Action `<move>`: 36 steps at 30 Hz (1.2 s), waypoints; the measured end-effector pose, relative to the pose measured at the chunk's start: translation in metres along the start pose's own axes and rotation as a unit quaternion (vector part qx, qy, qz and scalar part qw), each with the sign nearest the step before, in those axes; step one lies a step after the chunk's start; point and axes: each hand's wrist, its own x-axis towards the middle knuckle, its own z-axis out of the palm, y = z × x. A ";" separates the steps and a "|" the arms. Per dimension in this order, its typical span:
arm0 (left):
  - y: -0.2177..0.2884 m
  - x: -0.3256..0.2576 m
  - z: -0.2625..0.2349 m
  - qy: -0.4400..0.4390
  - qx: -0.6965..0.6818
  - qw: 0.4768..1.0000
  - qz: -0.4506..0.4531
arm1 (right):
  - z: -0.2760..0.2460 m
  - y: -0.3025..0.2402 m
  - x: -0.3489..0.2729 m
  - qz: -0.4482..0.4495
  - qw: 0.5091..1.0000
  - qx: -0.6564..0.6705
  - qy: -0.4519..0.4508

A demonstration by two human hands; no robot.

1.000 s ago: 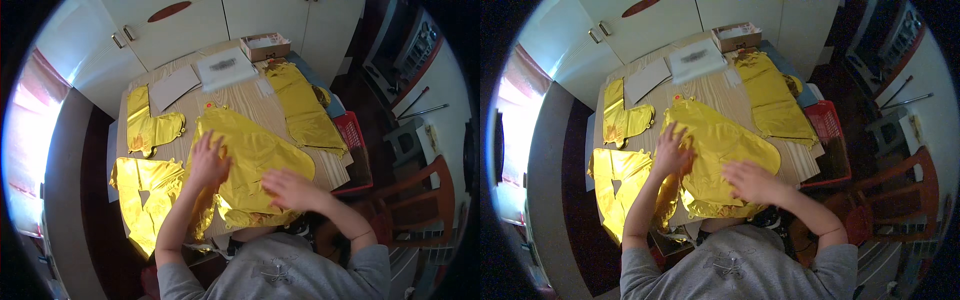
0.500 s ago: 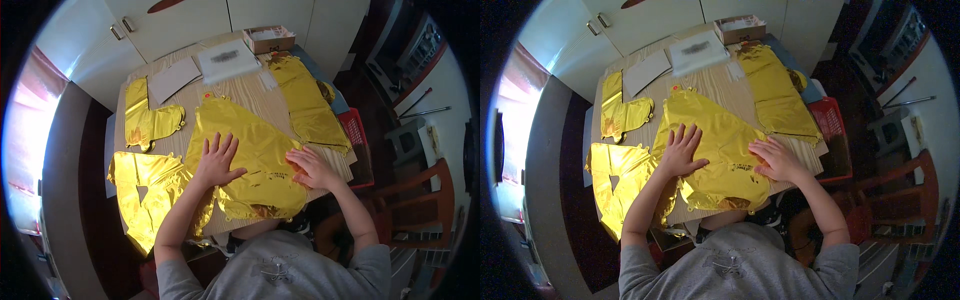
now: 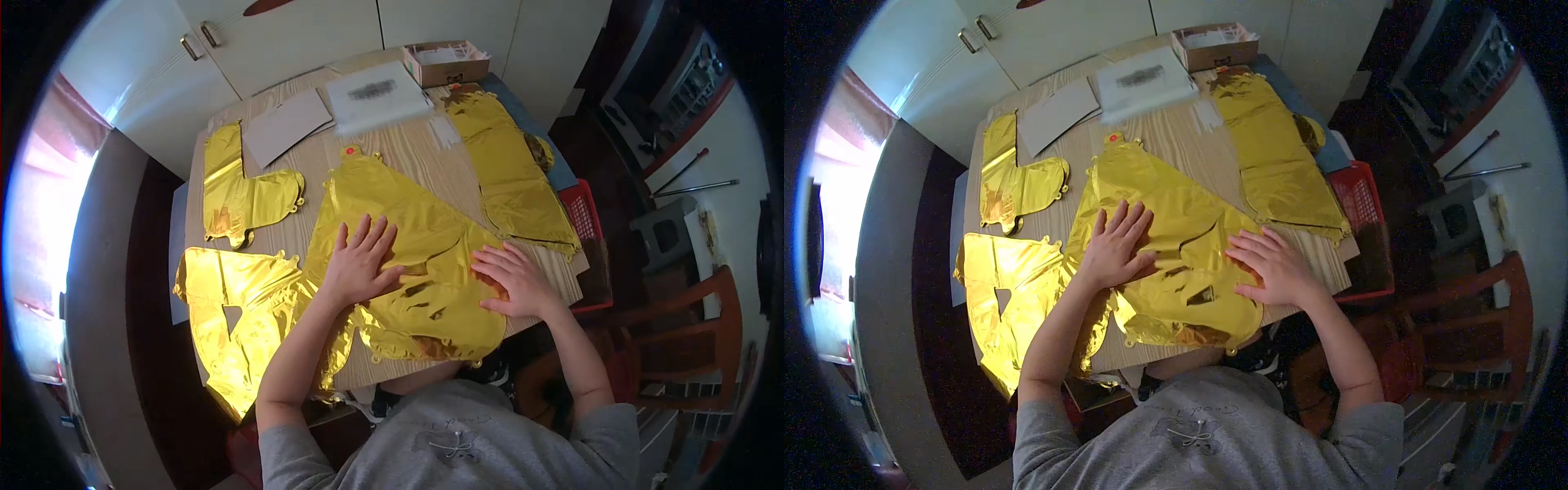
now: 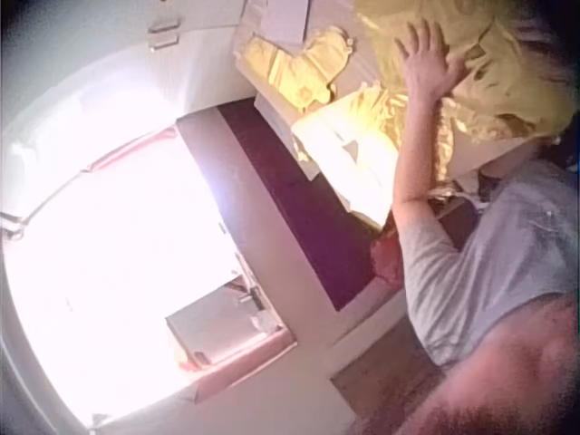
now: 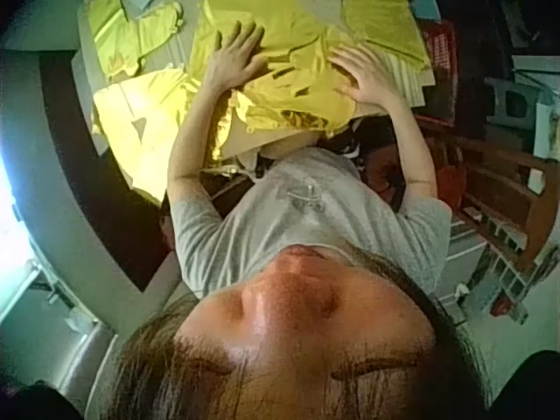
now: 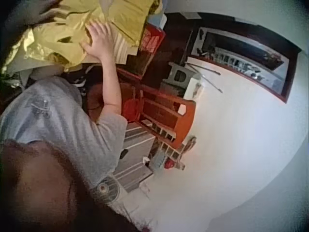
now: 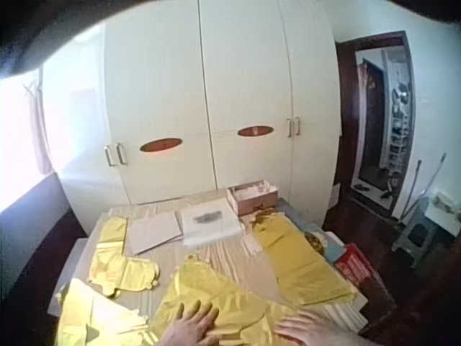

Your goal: Fold and organize gold foil packaging sheets on a table.

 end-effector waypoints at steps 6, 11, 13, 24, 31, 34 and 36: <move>0.001 0.000 0.002 0.014 0.017 1.000 0.009 | -0.001 -0.002 0.002 -0.006 1.000 -0.003 0.001; 0.002 0.000 -0.001 0.035 0.015 0.999 0.008 | 0.000 -0.001 0.001 -0.008 1.000 -0.005 0.007; 0.004 0.000 -0.003 0.040 0.007 0.999 0.004 | 0.001 0.000 0.001 -0.008 1.000 -0.007 0.007; 0.006 -0.002 -0.006 0.060 -0.005 0.998 0.007 | -0.002 -0.002 0.001 -0.007 1.000 -0.004 0.008; 0.006 -0.003 -0.007 0.043 -0.021 0.999 0.000 | 0.000 -0.003 0.001 -0.009 1.000 0.014 0.020; 0.005 -0.004 -0.009 0.057 -0.033 0.998 -0.011 | 0.000 -0.004 0.000 -0.008 0.999 0.021 0.023; -0.003 -0.005 -0.014 0.074 -0.021 0.996 -0.036 | -0.001 -0.005 0.001 -0.006 0.999 0.025 0.027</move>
